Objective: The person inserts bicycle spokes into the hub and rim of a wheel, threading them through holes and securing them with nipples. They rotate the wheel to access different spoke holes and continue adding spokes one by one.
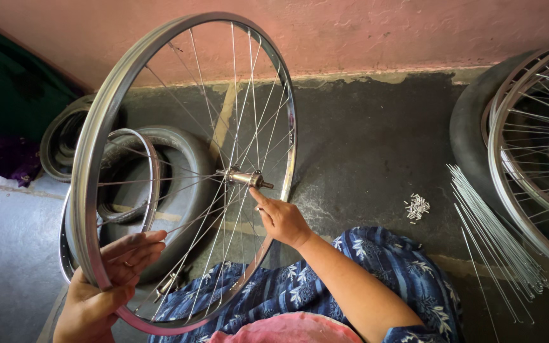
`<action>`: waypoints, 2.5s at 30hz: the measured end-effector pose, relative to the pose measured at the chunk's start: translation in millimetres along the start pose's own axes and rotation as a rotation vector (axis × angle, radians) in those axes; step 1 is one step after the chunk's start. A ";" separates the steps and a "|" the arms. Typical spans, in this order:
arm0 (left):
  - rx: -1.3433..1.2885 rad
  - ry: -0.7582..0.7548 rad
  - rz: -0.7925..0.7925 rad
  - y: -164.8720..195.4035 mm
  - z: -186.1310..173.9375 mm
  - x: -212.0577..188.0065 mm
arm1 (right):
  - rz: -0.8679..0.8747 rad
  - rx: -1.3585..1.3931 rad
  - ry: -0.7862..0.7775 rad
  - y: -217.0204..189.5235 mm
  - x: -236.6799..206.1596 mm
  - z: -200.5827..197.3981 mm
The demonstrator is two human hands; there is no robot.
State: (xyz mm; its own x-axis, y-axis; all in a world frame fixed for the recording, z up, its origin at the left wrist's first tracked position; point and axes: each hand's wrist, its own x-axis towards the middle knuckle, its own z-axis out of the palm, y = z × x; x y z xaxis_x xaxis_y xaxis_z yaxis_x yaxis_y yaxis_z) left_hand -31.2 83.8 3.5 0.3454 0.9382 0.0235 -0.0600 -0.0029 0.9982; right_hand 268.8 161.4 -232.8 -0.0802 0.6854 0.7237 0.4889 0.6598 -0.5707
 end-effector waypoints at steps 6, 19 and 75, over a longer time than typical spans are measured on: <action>0.028 0.053 -0.023 3.3 4.7 -1.7 | 0.000 0.020 0.004 -1.3 0.6 -0.9; -0.036 -0.088 0.041 -4.6 5.0 -4.3 | 0.147 0.126 0.005 -5.7 10.5 -11.6; -0.425 -0.606 0.121 -120.6 159.1 22.7 | 0.330 0.440 -0.214 -204.6 -148.2 -162.3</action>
State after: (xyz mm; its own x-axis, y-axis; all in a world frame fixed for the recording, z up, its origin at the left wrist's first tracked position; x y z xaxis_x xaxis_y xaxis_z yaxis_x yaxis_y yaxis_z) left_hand 132.9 50.3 -107.6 0.7614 0.5844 0.2805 -0.4442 0.1552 0.8824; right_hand 321.6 -125.2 -160.2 -0.1805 0.8932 0.4119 0.1151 0.4351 -0.8930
